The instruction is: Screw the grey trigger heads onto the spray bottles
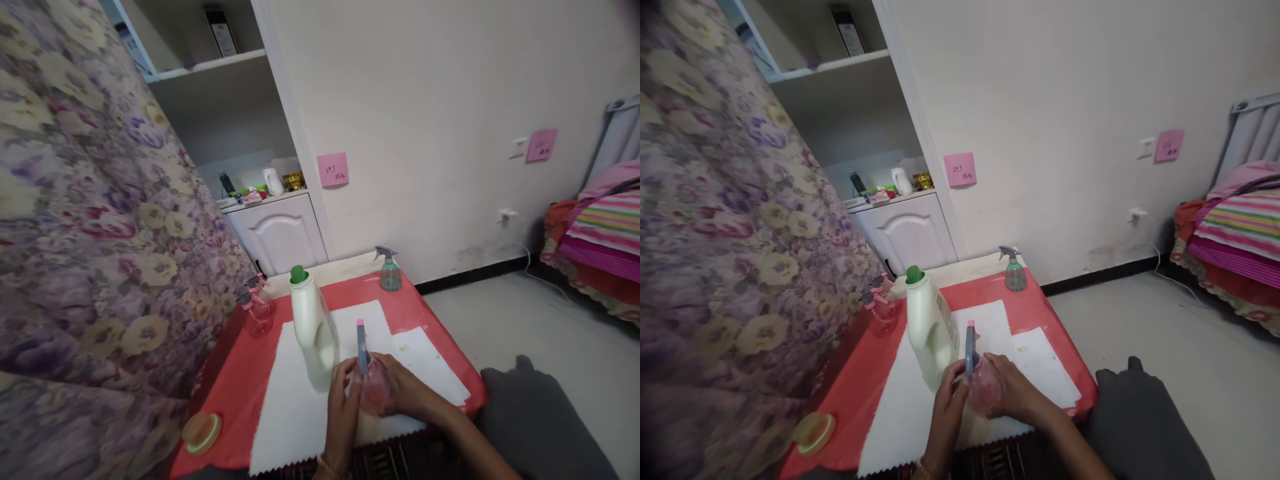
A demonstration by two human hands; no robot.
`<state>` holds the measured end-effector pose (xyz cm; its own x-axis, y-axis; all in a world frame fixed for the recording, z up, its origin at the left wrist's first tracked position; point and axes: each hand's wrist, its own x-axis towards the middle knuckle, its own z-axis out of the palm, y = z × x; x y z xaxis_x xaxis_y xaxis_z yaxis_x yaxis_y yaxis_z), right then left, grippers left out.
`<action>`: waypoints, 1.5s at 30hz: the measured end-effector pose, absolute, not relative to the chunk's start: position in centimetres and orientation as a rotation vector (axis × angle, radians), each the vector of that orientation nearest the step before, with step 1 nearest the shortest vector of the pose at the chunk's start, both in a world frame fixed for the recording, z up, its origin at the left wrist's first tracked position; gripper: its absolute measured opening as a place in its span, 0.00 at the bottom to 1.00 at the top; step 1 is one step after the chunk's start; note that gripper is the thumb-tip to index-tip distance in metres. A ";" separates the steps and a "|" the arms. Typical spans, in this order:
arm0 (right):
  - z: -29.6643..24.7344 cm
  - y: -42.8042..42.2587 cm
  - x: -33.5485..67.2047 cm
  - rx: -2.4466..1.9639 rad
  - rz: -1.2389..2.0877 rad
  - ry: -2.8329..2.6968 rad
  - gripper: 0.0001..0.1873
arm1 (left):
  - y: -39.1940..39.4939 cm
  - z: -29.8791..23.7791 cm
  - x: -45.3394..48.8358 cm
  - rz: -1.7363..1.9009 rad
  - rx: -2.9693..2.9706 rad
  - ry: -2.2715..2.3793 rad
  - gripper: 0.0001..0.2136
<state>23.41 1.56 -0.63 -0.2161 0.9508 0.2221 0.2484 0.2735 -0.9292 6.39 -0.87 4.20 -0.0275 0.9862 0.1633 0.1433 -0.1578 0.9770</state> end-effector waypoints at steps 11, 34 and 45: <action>-0.8 0.3 21.3 -1.293 0.800 -1.703 0.30 | -1.4 1.0 7.6 1.355 1.346 1.412 0.31; -3.5 -0.7 20.1 -1.185 0.875 -1.738 0.31 | -2.9 -0.9 4.4 1.379 1.364 1.551 0.36; -3.5 -1.6 19.2 -1.183 1.024 -1.795 0.28 | -3.6 -1.5 4.0 1.429 1.446 1.825 0.36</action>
<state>19.16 -1.60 -3.49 -0.2988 0.9423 0.1508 0.3495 0.2551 -0.9016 3.98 -3.63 -1.55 -0.3801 0.8862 0.2651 0.4700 -0.0618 0.8805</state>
